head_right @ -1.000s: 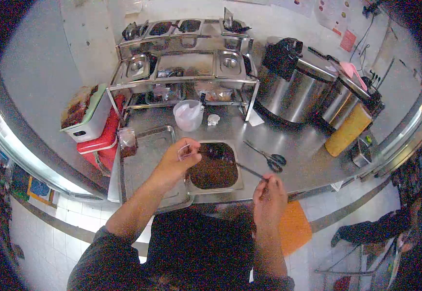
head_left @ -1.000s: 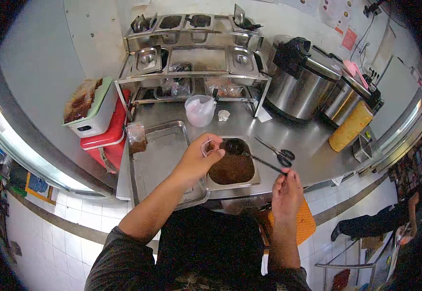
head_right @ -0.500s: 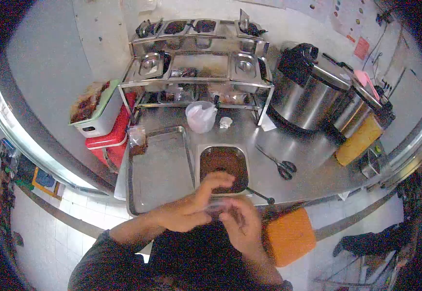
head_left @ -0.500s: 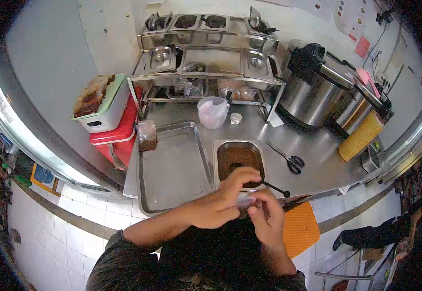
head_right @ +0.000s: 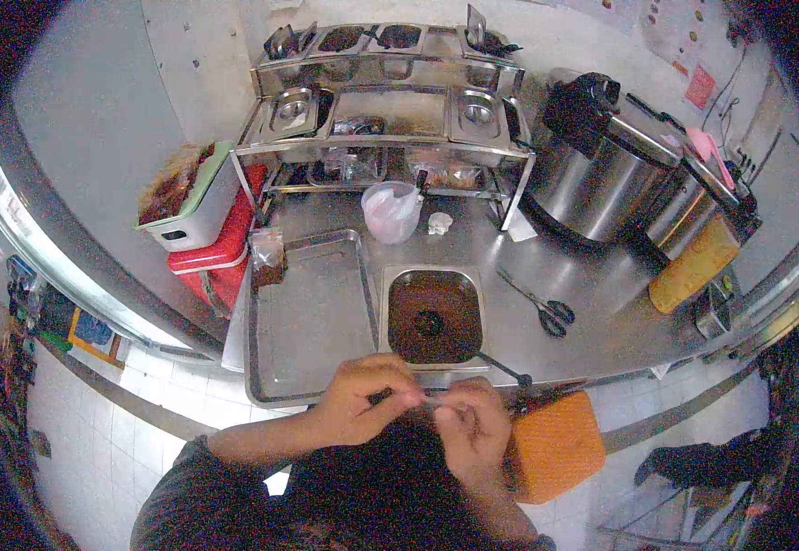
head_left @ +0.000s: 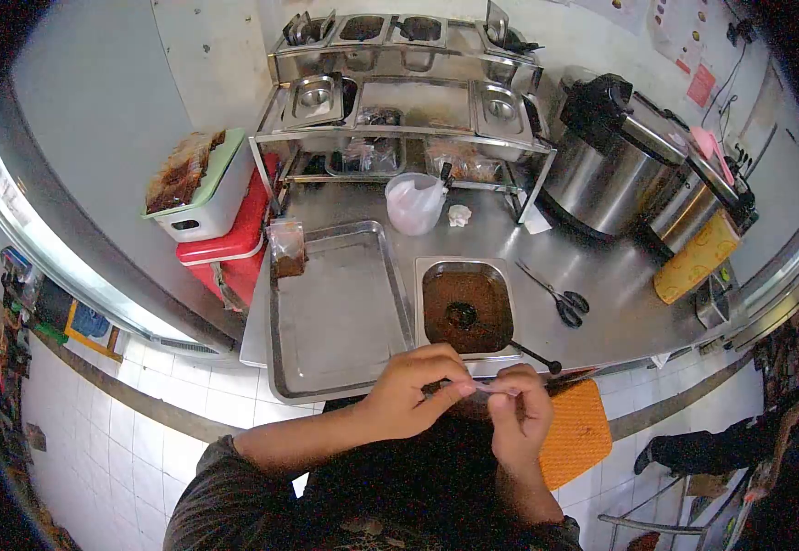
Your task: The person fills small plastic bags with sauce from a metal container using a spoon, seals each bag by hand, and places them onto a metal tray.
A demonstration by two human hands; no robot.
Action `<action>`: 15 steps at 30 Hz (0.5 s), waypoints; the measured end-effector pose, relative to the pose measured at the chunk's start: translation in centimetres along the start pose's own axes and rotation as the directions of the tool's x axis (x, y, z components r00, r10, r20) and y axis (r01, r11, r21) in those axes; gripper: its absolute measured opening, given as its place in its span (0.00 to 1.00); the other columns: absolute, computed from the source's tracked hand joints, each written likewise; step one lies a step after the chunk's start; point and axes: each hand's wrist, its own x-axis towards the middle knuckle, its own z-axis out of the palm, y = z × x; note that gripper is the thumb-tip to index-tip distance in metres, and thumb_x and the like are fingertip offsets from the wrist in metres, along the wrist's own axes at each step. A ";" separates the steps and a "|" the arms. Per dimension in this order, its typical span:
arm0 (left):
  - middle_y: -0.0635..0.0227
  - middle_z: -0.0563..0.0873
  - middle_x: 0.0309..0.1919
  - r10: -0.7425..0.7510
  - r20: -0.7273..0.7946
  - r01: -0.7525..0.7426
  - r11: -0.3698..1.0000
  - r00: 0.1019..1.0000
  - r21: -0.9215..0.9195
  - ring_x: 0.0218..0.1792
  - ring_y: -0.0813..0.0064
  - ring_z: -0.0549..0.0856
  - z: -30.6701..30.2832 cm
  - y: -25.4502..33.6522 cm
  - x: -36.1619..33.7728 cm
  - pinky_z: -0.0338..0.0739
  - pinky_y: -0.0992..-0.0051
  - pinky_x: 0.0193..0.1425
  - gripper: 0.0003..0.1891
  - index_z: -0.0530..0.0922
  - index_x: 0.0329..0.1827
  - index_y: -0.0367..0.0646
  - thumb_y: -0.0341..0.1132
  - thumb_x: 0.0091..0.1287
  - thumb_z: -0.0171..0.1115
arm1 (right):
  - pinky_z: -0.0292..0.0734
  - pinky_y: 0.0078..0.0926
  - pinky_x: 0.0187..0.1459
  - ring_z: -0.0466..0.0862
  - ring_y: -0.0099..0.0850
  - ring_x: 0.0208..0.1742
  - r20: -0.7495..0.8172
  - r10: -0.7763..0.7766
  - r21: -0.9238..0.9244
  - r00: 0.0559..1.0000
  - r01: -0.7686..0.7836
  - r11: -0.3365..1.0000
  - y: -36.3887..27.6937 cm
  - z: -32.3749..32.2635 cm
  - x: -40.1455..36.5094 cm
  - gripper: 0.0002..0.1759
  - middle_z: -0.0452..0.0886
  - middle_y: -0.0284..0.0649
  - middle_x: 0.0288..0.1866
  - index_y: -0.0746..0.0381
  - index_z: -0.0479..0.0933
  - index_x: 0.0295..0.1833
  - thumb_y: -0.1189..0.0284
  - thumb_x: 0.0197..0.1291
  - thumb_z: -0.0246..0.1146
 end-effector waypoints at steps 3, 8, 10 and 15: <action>0.62 0.85 0.36 0.151 0.024 -0.153 0.983 0.988 0.105 0.37 0.65 0.85 -0.3 0.1 0.3 0.78 0.69 0.43 0.04 0.83 0.42 0.39 0.28 0.67 0.66 | 0.72 0.26 0.43 0.78 0.29 0.38 0.075 -0.088 -0.105 0.993 0.095 0.990 0.4 -0.2 0.4 0.03 0.78 0.39 0.36 0.65 0.78 0.37 0.77 0.61 0.65; 0.64 0.88 0.39 0.017 0.004 -0.017 1.000 1.000 0.021 0.42 0.63 0.87 -0.1 0.7 0.3 0.82 0.67 0.48 0.06 0.86 0.41 0.43 0.31 0.63 0.72 | 0.74 0.26 0.42 0.79 0.30 0.37 0.089 -0.144 -0.164 0.986 0.157 0.974 -0.1 0.1 0.7 0.02 0.80 0.39 0.33 0.65 0.78 0.37 0.79 0.61 0.64; 0.64 0.88 0.38 0.046 -0.004 -0.046 0.998 0.999 0.053 0.41 0.63 0.87 -0.2 0.6 0.1 0.81 0.67 0.46 0.05 0.86 0.41 0.43 0.30 0.64 0.70 | 0.74 0.26 0.42 0.79 0.30 0.37 0.111 -0.145 -0.157 0.983 0.161 0.974 0.1 0.4 0.5 0.02 0.79 0.39 0.34 0.66 0.79 0.39 0.79 0.61 0.64; 0.61 0.86 0.36 0.088 -0.018 -0.080 0.954 0.996 0.289 0.38 0.63 0.86 -3.7 0.4 -0.1 0.79 0.67 0.44 0.04 0.84 0.41 0.40 0.29 0.66 0.67 | 0.73 0.27 0.42 0.77 0.30 0.38 0.095 -0.080 -0.122 0.992 0.091 0.988 -0.5 0.6 0.5 0.12 0.78 0.40 0.39 0.65 0.78 0.48 0.78 0.58 0.67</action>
